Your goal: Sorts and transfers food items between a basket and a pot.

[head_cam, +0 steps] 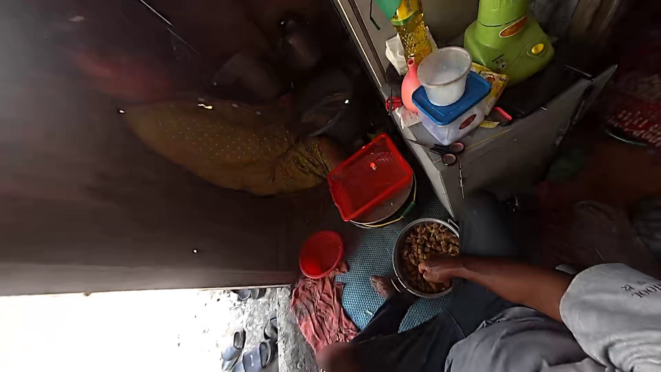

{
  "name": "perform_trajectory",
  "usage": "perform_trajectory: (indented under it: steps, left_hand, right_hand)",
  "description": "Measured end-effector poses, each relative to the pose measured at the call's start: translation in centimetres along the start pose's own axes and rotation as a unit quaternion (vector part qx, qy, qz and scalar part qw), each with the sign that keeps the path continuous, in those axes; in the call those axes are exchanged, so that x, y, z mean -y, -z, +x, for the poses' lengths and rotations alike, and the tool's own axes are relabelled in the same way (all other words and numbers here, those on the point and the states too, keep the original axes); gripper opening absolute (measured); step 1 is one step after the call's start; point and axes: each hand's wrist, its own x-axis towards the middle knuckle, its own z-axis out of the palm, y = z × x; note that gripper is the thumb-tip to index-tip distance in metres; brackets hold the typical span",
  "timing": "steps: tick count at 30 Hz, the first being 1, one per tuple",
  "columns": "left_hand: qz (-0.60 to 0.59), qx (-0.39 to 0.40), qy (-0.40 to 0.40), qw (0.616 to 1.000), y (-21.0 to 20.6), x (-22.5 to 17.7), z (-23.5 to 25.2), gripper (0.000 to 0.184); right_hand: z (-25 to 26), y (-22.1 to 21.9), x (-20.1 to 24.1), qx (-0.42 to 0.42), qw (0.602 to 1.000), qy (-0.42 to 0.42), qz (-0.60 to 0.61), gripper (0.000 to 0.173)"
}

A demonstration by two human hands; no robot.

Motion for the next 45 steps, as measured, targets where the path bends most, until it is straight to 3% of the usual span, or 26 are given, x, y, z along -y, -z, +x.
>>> perform_trajectory:
  steps: [6, 12, 19, 45]
  left_hand:
    - [-0.013, -0.001, -0.017, 1.000, -0.2, -1.9, 1.2, 0.035]
    - [-0.015, -0.014, -0.005, 1.000, -0.7, -2.7, 1.1, 0.034]
    - [-0.016, -0.020, -0.015, 1.000, -1.1, -3.9, 0.9, 0.034]
    - [-0.006, 0.025, -0.053, 0.998, -2.2, -8.4, 2.8, 0.037]
  right_hand:
    - [0.0, -0.5, -2.3, -0.025, 1.000, 0.018, 0.004, 0.031]
    - [-0.9, -1.0, -2.2, 0.016, 0.999, -0.040, -0.015, 0.035]
    - [-2.4, -1.9, -2.3, 0.028, 0.997, -0.051, -0.047, 0.036]
    - [-5.2, -1.8, -5.1, 0.032, 0.996, -0.061, -0.048, 0.034]
